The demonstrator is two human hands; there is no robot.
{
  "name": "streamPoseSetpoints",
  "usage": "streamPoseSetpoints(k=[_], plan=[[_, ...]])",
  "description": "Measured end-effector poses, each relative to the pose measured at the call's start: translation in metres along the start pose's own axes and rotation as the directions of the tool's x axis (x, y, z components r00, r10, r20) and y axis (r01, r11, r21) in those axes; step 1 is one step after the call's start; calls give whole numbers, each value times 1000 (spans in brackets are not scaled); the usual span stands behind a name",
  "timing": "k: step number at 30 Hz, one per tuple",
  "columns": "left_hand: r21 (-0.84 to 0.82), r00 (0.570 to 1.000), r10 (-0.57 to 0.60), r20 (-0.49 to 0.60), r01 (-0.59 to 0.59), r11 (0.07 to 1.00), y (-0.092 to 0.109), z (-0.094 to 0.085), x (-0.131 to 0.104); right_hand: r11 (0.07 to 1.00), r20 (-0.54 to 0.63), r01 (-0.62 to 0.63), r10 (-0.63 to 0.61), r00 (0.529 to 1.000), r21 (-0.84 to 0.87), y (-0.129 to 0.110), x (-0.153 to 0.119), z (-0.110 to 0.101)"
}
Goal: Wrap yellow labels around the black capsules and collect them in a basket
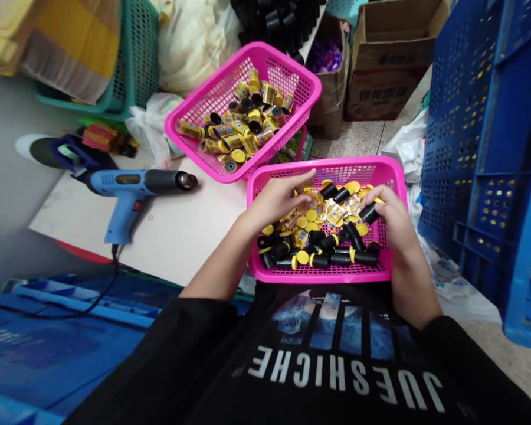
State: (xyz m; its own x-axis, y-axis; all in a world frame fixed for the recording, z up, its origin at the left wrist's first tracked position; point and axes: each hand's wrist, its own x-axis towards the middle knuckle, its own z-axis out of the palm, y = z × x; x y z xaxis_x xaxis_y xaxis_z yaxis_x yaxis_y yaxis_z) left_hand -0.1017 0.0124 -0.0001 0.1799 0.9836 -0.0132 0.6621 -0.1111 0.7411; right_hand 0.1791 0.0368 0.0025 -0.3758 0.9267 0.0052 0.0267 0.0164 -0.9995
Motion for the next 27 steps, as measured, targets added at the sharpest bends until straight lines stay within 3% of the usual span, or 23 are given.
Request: streamPoseSetpoints(k=[4, 8, 13, 16, 20, 23, 27], plan=[[-441, 989, -94, 111, 134, 887, 29, -8, -25, 994, 104, -24, 34, 994, -103, -15, -3, 28], [-601, 986, -137, 99, 169, 781, 47, -1, -39, 989, 249, -70, 101, 963, -128, -18, -7, 55], [-772, 959, -283, -18, 167, 613, 47, 27, -47, 991, 38, -126, 127, 991, -35, -5, -13, 68], [-808, 924, -373, -81, 158, 568, 46, 39, -48, 993, -20, -116, 117, 993, 29, 2, -12, 65], [-753, 900, -392, -191, 123, 647, 44, 38, -49, 950, -76, -77, 104, 992, 302, 5, -8, 53], [-724, 910, -360, -206, 105, 682, 41, 34, -50, 956, -14, -78, 85, 996, 284, 3, -7, 45], [-768, 908, -395, -137, 155, 622, 38, 36, -52, 966, 39, -87, 80, 996, 244, 4, -10, 45]])
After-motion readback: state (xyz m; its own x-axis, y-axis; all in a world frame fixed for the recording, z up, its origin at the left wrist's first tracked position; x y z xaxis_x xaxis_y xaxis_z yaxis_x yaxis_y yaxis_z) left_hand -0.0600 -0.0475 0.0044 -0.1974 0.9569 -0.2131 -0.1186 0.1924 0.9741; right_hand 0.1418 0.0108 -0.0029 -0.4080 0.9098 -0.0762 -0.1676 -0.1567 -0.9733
